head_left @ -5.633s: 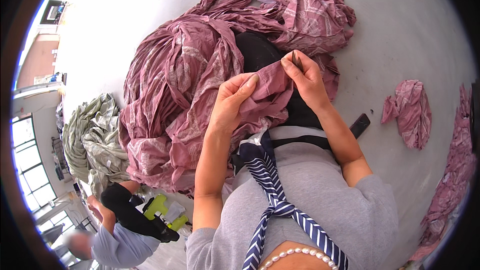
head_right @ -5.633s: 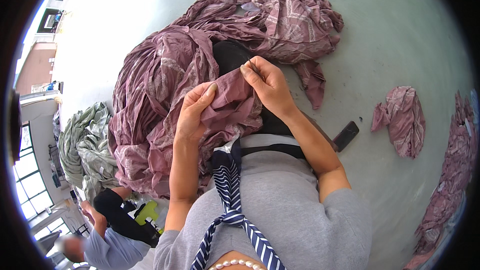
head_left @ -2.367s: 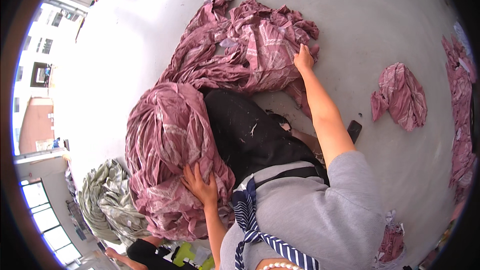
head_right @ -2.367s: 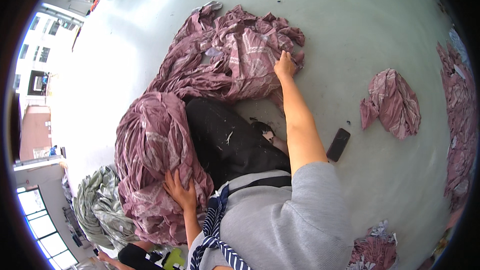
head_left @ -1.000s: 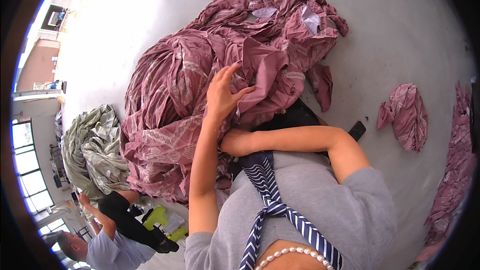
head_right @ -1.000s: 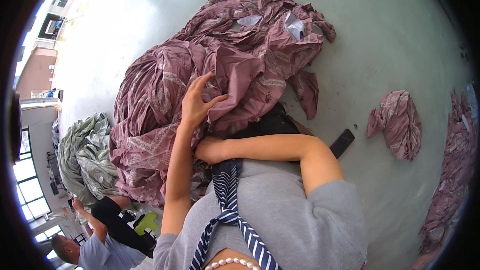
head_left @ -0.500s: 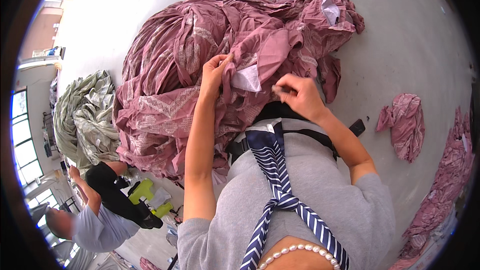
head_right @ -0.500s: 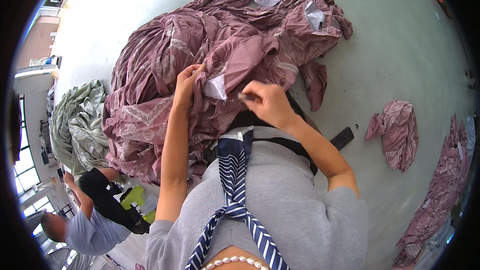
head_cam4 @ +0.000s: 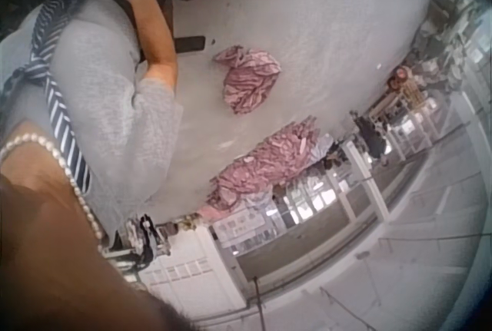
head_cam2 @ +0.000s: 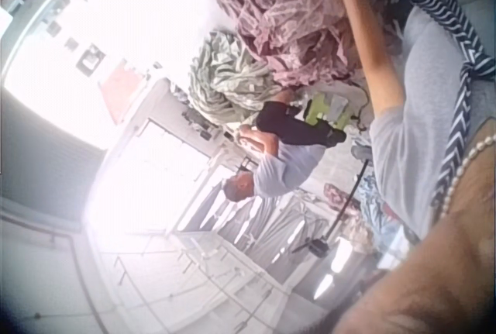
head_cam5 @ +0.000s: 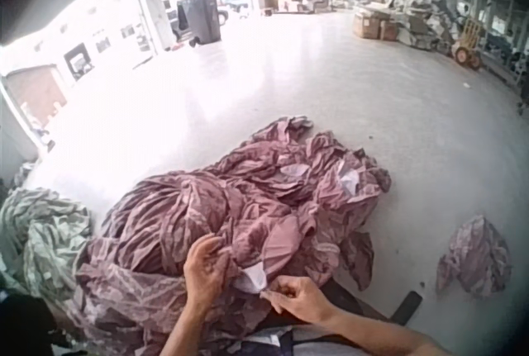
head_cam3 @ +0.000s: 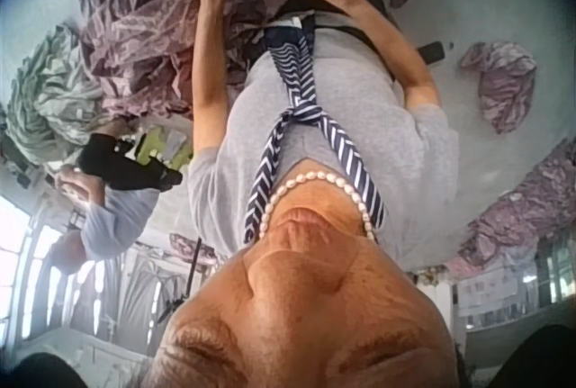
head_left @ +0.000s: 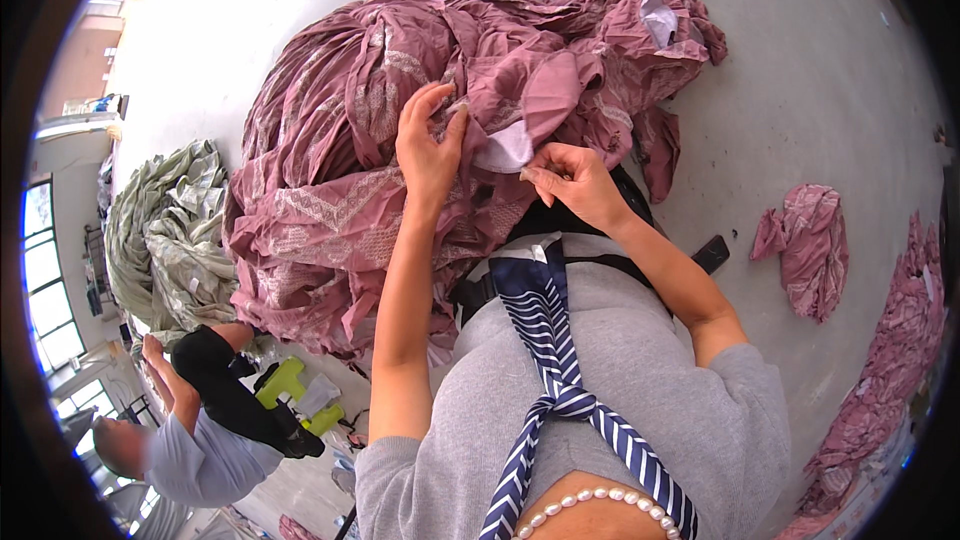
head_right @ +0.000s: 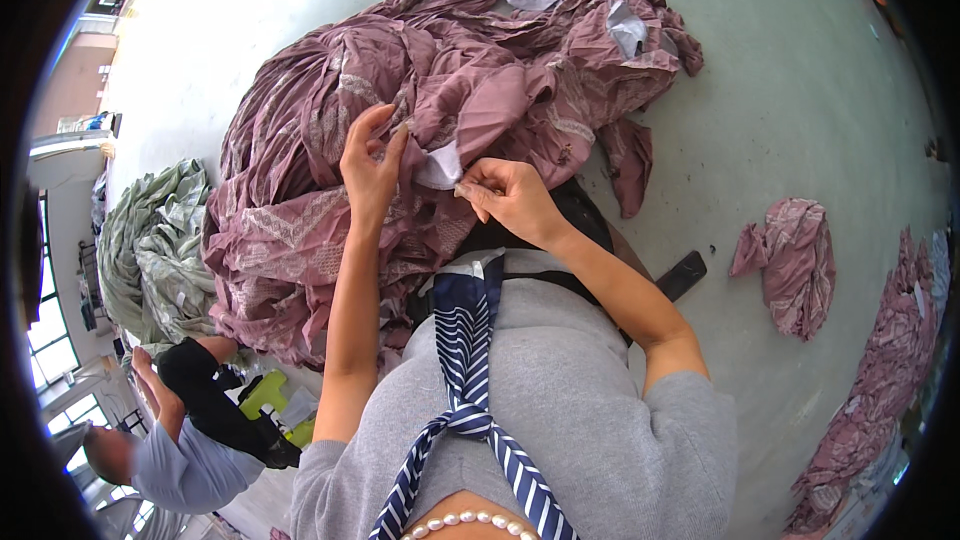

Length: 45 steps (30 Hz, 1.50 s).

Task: The person repeatedly picks up pieces of pink patterned fabric from a large pile and uses a small blade to trim loose threads and edges. The trimmed pieces are placed back onto the pile. Another person is visible in the background working with a different pile of fabric.

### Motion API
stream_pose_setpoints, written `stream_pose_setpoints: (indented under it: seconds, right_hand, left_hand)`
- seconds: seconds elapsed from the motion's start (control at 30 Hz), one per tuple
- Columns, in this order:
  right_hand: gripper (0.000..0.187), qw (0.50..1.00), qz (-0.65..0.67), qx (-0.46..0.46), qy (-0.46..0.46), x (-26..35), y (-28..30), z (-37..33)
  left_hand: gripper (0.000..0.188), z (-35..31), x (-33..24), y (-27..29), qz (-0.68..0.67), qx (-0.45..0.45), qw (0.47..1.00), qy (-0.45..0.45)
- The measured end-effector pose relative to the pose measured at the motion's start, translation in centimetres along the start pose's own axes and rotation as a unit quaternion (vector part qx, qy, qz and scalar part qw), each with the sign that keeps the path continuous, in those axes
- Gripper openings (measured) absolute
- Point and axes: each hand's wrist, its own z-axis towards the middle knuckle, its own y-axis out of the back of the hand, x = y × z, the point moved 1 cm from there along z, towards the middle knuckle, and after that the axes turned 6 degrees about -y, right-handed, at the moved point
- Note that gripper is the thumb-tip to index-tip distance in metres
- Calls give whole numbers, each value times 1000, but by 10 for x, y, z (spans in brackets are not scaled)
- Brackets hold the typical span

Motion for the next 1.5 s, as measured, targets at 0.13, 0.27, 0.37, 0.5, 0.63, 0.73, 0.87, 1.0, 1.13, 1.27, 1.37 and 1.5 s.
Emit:
stream_pose_setpoints:
  seconds: [0.13, 0.27, 0.37, 0.5, 0.63, 0.73, 0.87, 1.0, 1.13, 1.27, 1.37, 1.5]
  right_hand:
    - [11, 1000, -3, 31, 2, 20, 2, -13]
    - [8, 993, -95, 58, 28, 38, 4, -31]
    - [27, 953, -251, -33, 169, 50, 21, -26]
    - [32, 788, -536, -84, 292, 46, 51, 12]
    - [26, 806, -515, -113, 269, 26, 78, 22]
    - [22, 873, -411, -141, 222, 39, 78, -4]
    - [26, 869, -410, -163, 225, 46, 73, -10]
    - [31, 745, -565, -139, 327, 43, 53, 30]
    - [22, 724, -572, -120, 367, 27, 65, 51]
    - [24, 756, -531, -121, 364, 63, 53, -12]
    - [26, 796, -496, -64, 340, 59, 41, -43]
    - [28, 799, -509, -41, 319, 48, 39, -50]
  left_hand:
    - [53, -7, -50, 10, 15, 172, 966, -191]
    - [73, -17, -54, 4, -65, 265, 957, -100]
    - [64, -19, -44, -4, 133, 256, 928, -237]
    - [57, -21, -23, -17, 197, 214, 926, -242]
    - [53, -7, -2, -10, 245, 81, 956, -137]
    - [26, -5, 24, 10, 54, 70, 996, 24]
    - [17, -13, 32, 26, -104, 46, 983, 142]
    - [17, -11, 20, 19, -156, 49, 973, 162]
    - [22, -6, 18, 45, -245, -63, 940, 230]
    - [20, -27, 47, 152, -412, -228, 874, 117]
    - [18, -48, 57, 205, -356, -297, 878, 122]
    - [18, -66, 62, 197, -36, -254, 952, 168]
